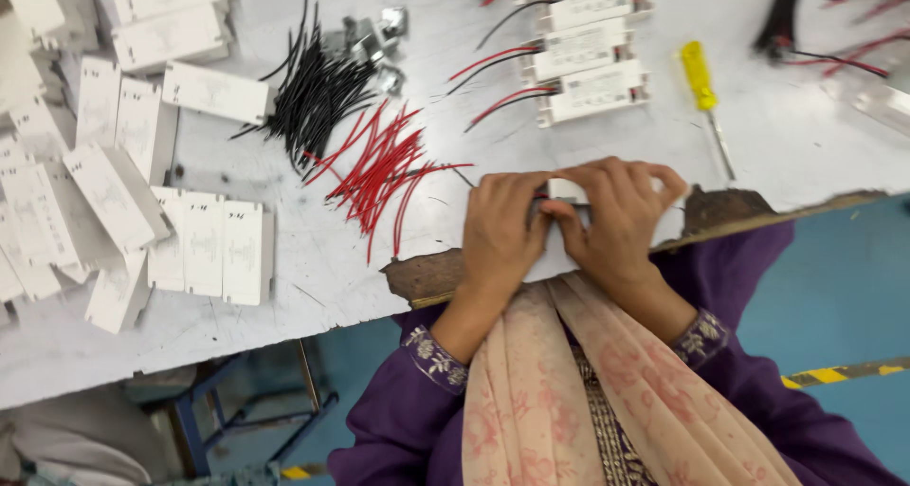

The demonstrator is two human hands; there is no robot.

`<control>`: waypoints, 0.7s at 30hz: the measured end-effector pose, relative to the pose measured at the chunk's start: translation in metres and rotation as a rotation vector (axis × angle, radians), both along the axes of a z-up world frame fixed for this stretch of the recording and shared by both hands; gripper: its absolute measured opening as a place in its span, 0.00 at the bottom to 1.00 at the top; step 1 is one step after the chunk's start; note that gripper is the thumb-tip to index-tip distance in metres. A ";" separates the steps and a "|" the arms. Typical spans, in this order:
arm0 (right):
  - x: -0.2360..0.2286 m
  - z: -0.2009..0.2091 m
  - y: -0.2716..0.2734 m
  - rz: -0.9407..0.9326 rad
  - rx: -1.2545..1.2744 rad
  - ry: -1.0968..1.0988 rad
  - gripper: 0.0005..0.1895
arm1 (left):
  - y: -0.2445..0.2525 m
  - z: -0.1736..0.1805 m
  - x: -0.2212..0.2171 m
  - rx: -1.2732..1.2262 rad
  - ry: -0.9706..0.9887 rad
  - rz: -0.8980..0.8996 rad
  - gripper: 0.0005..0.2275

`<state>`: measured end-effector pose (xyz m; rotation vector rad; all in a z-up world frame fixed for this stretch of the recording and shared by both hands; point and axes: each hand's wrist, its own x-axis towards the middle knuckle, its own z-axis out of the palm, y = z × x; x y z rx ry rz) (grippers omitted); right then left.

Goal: The person connects wires to electronic components by hand and organizes the finished items on a workbench. They insert red and black wires into connectors on white rectangular units and move bundles of wires aside to reach their work.

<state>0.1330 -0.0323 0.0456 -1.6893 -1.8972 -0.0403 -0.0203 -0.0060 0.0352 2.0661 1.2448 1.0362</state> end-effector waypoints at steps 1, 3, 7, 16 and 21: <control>0.001 0.004 0.001 0.016 0.006 0.020 0.17 | -0.001 -0.001 -0.002 0.004 -0.002 -0.012 0.18; 0.012 0.011 0.003 0.197 0.054 0.106 0.26 | 0.001 -0.006 -0.002 -0.069 -0.095 0.038 0.16; 0.048 0.014 -0.015 0.332 0.085 0.094 0.26 | -0.004 -0.005 -0.004 -0.429 -0.316 0.005 0.14; 0.264 0.005 -0.016 -0.165 0.228 -0.114 0.16 | -0.007 0.022 0.002 -0.285 -0.237 -0.160 0.14; 0.371 0.017 0.005 -0.249 0.182 -0.571 0.23 | -0.014 0.000 -0.010 -0.365 -0.355 -0.099 0.09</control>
